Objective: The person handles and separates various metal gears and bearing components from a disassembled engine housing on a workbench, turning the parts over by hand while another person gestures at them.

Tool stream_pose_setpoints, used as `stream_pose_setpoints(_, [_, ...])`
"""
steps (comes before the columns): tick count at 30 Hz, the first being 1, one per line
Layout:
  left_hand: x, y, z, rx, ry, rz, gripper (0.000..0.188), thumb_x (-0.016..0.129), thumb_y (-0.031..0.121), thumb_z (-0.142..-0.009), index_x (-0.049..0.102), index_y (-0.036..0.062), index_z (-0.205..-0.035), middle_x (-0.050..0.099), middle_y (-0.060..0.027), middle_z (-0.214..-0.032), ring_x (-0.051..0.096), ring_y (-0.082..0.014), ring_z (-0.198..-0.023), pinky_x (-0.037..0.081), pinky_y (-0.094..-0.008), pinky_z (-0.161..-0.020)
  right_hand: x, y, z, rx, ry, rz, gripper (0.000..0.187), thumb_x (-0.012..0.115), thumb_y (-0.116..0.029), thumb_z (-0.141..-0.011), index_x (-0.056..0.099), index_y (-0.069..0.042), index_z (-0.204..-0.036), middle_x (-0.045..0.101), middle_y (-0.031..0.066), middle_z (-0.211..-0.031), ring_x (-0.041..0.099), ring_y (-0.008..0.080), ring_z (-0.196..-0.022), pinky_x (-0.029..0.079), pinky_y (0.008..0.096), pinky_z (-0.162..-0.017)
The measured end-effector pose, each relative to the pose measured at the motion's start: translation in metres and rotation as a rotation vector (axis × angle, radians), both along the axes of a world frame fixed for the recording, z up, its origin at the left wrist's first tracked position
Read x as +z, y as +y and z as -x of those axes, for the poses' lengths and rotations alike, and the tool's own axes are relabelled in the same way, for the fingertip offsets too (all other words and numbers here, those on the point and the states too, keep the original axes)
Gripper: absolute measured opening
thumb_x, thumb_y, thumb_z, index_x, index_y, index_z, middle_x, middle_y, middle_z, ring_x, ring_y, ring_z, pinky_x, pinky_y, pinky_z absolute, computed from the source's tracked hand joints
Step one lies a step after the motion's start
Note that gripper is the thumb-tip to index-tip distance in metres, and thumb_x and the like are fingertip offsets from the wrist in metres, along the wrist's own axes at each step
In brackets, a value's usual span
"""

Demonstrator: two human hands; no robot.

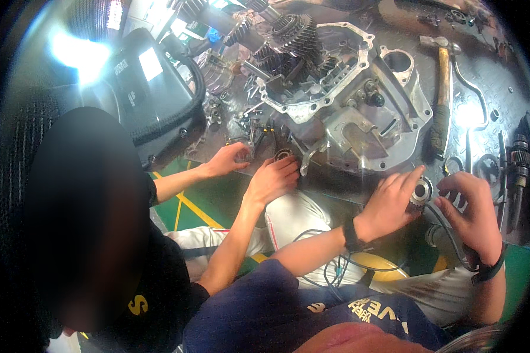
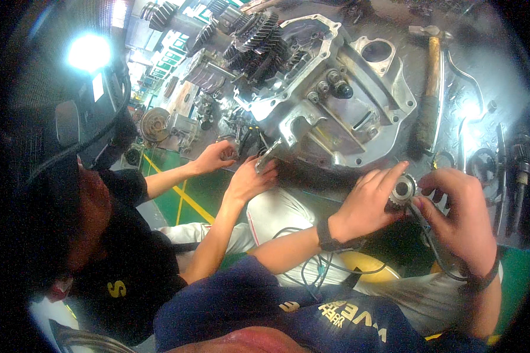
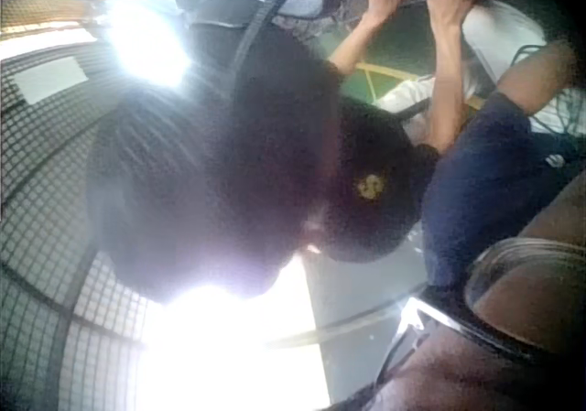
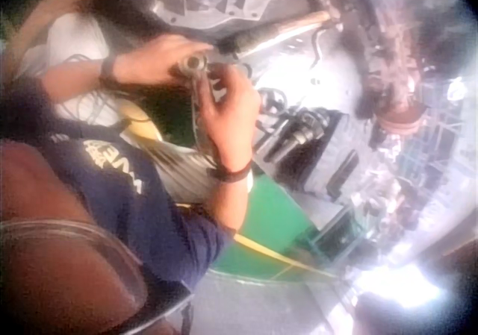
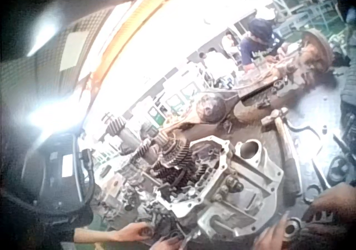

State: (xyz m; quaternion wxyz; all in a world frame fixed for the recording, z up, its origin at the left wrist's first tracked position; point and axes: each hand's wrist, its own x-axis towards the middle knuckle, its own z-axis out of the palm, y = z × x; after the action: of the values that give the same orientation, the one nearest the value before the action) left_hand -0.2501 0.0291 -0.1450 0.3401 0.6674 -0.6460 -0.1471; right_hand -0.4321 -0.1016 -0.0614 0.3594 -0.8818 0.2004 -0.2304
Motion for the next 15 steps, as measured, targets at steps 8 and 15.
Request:
stream_pose_setpoints(8, [-0.0020,0.0018,0.0012,0.018,-0.019,-0.006,0.100,0.088,0.026,-0.077,0.035,0.0032,-0.158,0.061,-0.0226,-0.131,0.058,-0.0424,-0.117,0.046,-0.0506,-0.101,0.0017,0.0012,0.0003,0.000,0.021,-0.014,0.021,0.081,-0.006,-0.081,0.070,-0.002,-0.099,0.070,0.0119,-0.090,0.064,0.0274,-0.076,0.050,0.0365,-0.067])
stream_pose_setpoints(15, [-0.0022,0.0033,0.0019,0.028,-0.048,-0.009,0.100,0.086,0.031,-0.080,0.033,0.0041,-0.160,0.062,-0.0215,-0.129,0.058,-0.0415,-0.116,0.047,-0.0503,-0.099,0.0033,0.0010,-0.0048,0.033,0.008,-0.012,0.020,0.080,-0.004,-0.082,0.070,-0.001,-0.098,0.069,0.0124,-0.086,0.064,0.0271,-0.071,0.050,0.0357,-0.065])
